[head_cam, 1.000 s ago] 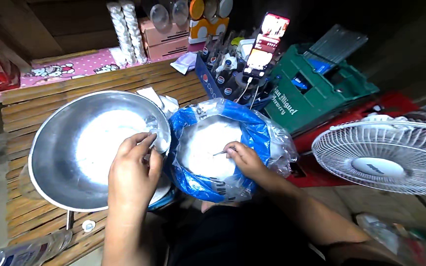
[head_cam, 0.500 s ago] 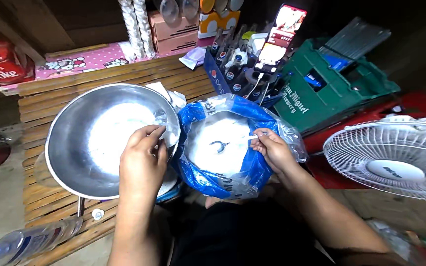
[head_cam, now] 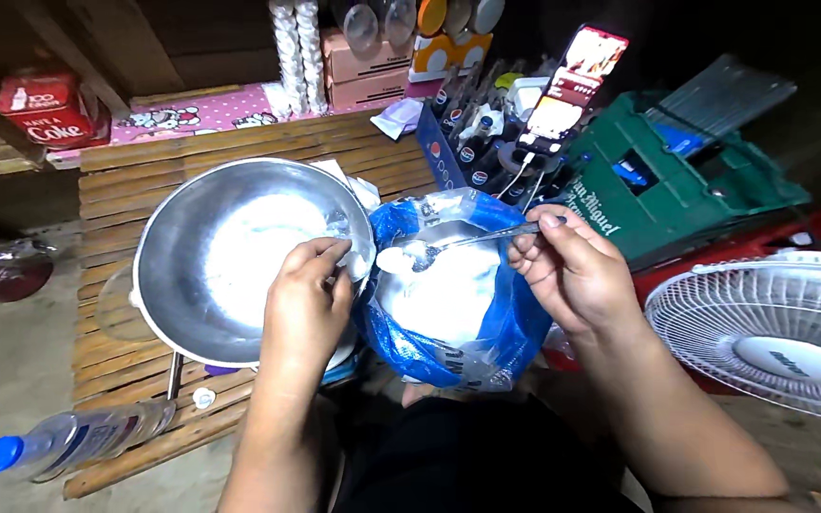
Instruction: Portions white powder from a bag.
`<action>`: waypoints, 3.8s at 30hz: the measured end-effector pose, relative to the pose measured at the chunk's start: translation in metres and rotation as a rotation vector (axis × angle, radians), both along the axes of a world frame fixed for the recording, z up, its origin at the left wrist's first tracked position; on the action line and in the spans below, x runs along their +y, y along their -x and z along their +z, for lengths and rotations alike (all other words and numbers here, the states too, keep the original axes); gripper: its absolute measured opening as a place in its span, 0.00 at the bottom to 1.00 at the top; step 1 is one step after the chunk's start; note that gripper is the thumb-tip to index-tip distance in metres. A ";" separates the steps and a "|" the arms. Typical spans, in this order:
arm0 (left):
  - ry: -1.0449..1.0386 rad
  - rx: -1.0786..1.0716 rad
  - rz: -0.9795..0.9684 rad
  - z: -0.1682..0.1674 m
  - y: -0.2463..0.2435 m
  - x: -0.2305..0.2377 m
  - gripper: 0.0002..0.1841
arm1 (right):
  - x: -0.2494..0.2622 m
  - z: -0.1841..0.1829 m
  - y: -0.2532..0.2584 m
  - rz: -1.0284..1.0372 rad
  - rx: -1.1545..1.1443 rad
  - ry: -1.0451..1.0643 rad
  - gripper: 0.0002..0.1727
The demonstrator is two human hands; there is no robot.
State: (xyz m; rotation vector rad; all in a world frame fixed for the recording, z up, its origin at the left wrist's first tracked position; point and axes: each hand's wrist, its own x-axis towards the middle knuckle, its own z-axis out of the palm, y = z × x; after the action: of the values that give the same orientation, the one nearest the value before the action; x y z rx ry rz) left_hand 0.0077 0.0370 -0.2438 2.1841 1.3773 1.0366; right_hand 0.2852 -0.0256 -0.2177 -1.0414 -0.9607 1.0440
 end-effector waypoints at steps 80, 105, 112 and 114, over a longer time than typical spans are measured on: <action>0.017 0.033 -0.025 0.002 0.004 -0.002 0.17 | -0.001 -0.109 -0.040 -0.135 -0.612 0.426 0.16; 0.029 -0.029 0.003 -0.001 0.002 0.000 0.17 | 0.011 0.015 0.020 0.038 -0.137 -0.048 0.12; 0.024 -0.047 0.002 0.000 0.002 -0.001 0.16 | 0.026 0.020 0.040 0.062 -0.276 -0.134 0.07; 0.028 -0.051 -0.001 0.001 0.002 0.000 0.16 | 0.033 0.021 0.045 0.083 -0.344 -0.213 0.05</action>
State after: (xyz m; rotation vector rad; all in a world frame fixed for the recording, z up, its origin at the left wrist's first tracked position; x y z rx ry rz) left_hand 0.0062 0.0365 -0.2429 2.1234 1.3591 1.0593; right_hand 0.2401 0.0074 -0.1966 -1.0273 -1.3729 0.8208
